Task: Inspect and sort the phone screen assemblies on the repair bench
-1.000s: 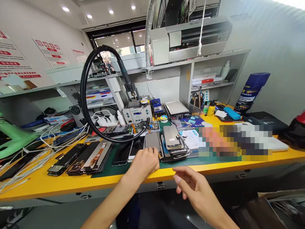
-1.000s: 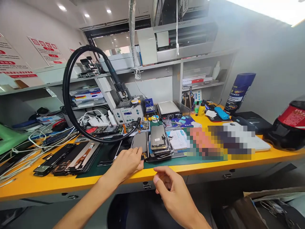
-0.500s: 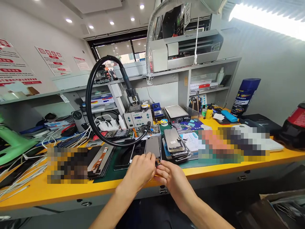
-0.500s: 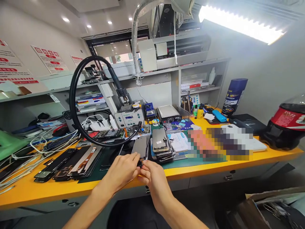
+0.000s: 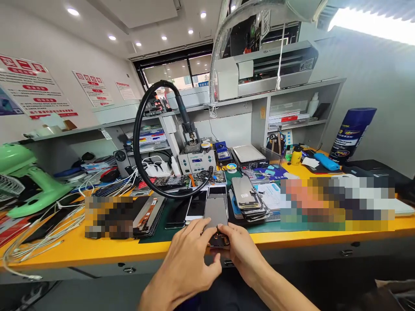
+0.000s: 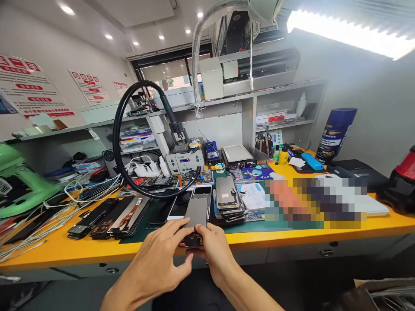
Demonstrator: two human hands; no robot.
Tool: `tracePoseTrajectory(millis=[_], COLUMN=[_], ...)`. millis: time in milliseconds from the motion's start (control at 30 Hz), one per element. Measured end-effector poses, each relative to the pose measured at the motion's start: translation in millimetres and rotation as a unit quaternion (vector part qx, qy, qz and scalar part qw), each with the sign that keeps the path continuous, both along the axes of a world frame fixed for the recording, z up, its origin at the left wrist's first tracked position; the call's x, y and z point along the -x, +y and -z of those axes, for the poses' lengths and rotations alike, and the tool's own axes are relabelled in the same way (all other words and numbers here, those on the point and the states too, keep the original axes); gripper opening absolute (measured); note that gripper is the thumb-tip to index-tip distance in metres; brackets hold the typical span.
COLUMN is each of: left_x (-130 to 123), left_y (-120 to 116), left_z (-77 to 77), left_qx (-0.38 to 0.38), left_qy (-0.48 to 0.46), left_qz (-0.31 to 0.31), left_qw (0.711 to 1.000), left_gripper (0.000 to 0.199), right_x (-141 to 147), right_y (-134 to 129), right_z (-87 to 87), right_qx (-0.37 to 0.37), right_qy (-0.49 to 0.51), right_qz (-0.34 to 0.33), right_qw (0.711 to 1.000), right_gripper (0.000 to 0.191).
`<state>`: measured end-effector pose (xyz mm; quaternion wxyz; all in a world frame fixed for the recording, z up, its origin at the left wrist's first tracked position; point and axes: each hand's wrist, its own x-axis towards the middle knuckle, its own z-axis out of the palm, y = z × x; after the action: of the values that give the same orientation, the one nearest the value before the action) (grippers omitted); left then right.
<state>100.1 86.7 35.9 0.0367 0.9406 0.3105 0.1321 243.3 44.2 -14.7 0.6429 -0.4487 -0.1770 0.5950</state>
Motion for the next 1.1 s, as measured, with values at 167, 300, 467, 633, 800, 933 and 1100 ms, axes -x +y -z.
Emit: tracePoseTrajectory(millis=[167,300,467,633,800,933,1100], left_x=[0.4,-17.0,-20.0,-16.6,-12.5,3.5,24.8], left_y=[-11.3,-19.7,-23.5,-24.1,-25.3,-24.3,-22.7], left_z=[8.0,21.0,26.9,25.2,23.9,29.9,48.3], left_qx=[0.106,0.191,0.265,0.313,0.364,0.416,0.528], left_qy=[-0.214,-0.298,-0.365,-0.441,-0.484,-0.517,-0.607], left_qz=[-0.192,-0.241,-0.257,-0.244,-0.205,-0.155,-0.043], left_qw=[0.952,0.904,0.855,0.805,0.769,0.731,0.592], left_gripper=[0.056,0.061,0.063,0.051,0.040,0.035,0.036], right_x=[0.9,4.5,11.2,16.6,19.7,18.3,20.6], right_y=[-13.0,-18.0,-25.1,-31.0,-33.6,-42.2,-55.8], right_z=[-5.4,-4.6,-0.1,-0.9,-11.2,-22.8,-25.1], right_qx=[-0.036,-0.085,-0.095,-0.107,-0.129,-0.145,-0.132], right_qy=[-0.081,-0.210,-0.404,-0.520,-0.570,-0.547,-0.555], right_qz=[-0.006,-0.017,-0.053,-0.083,-0.079,-0.093,-0.071], right_qw=[0.996,0.974,0.908,0.843,0.807,0.819,0.818], right_gripper=[0.028,0.034,0.039,0.028,0.028,0.029,0.045])
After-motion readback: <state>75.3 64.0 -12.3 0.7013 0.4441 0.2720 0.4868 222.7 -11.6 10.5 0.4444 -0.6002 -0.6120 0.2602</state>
